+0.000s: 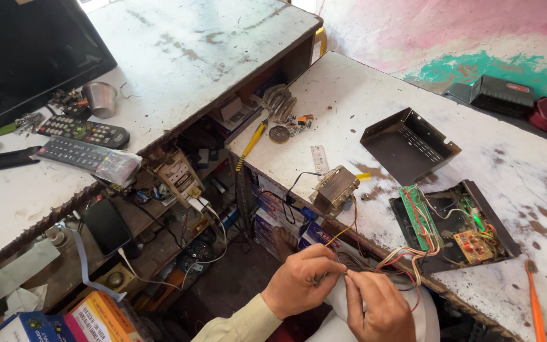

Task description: The person connects wires to a transformer and then uses a multimeter to test a circuit board. They probe various points on the board with the multimeter leads while the board is powered on.

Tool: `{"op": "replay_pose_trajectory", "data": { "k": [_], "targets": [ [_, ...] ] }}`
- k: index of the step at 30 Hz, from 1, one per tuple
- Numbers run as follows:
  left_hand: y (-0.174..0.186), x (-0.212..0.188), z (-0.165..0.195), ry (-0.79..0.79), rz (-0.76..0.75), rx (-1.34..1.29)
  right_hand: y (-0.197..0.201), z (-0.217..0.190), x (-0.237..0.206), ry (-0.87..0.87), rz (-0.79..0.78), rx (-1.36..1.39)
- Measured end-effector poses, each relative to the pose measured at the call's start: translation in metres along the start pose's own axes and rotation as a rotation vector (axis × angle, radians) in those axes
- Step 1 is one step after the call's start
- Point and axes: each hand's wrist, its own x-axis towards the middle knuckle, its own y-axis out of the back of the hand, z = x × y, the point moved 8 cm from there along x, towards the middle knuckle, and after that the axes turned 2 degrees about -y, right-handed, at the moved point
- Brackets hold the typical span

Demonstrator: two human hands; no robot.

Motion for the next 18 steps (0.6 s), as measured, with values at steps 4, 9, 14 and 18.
{"op": "replay_pose_trajectory", "data": {
  "k": [4,9,14,18],
  "targets": [
    [-0.002,-0.003,0.005,-0.12,-0.028,0.042,-0.051,0.091,-0.065,-1.022,-0.161,0.504],
    [0.003,-0.003,0.015,-0.225,0.028,0.162,-0.11,0.095,-0.086,-1.393,-0.287,1.552],
    [0.016,-0.006,-0.001,-0.115,0.141,0.174,-0.077,0.07,-0.053,-1.035,-0.198,1.145],
    [0.033,-0.015,-0.044,0.178,0.323,0.08,-0.019,0.028,-0.015,-0.609,-0.156,0.545]
  ]
}}
